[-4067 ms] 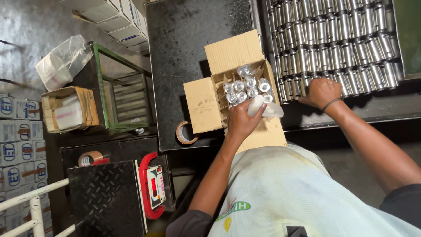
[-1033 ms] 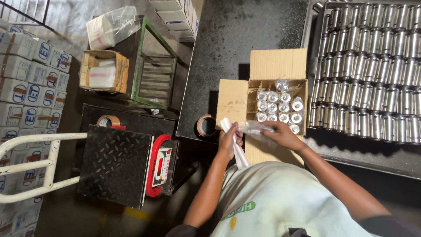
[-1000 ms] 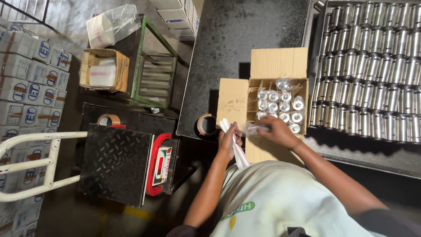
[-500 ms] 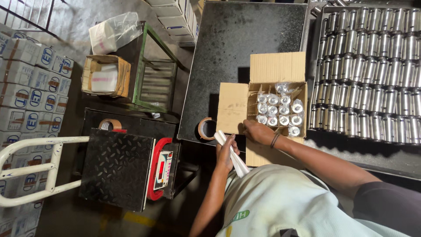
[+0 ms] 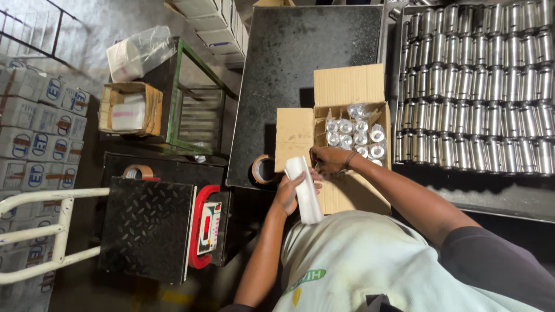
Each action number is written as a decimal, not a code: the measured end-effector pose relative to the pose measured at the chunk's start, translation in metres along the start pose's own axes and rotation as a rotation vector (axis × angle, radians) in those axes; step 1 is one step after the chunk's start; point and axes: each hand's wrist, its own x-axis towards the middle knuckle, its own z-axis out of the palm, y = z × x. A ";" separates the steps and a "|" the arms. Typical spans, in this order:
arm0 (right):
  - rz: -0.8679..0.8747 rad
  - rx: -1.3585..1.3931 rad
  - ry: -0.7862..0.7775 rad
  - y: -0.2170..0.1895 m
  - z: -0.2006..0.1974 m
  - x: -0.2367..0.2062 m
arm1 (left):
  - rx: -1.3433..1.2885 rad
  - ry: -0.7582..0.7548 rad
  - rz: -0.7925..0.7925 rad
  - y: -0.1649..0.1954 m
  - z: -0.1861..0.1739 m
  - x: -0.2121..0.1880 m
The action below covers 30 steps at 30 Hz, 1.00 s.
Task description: The person packs small metal parts into a cardboard box. They open the box, place individually wrapped metal parts inside, and then close and tape the box. The person repeats this process with another box.
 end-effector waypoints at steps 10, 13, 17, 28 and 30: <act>0.078 -0.155 0.157 -0.006 -0.011 0.009 | 0.054 0.009 -0.086 -0.005 -0.003 -0.008; 0.109 -0.315 0.076 -0.012 -0.010 0.014 | 0.037 0.021 -0.091 -0.002 -0.007 -0.006; 0.107 -0.355 0.118 -0.015 -0.001 0.018 | 0.001 0.121 -0.053 -0.005 -0.013 0.010; -0.065 -0.021 0.737 -0.018 0.007 -0.076 | -0.356 0.205 0.095 -0.016 0.026 0.048; -0.019 0.001 0.870 -0.013 0.006 -0.091 | -0.337 0.150 0.017 -0.021 0.038 0.056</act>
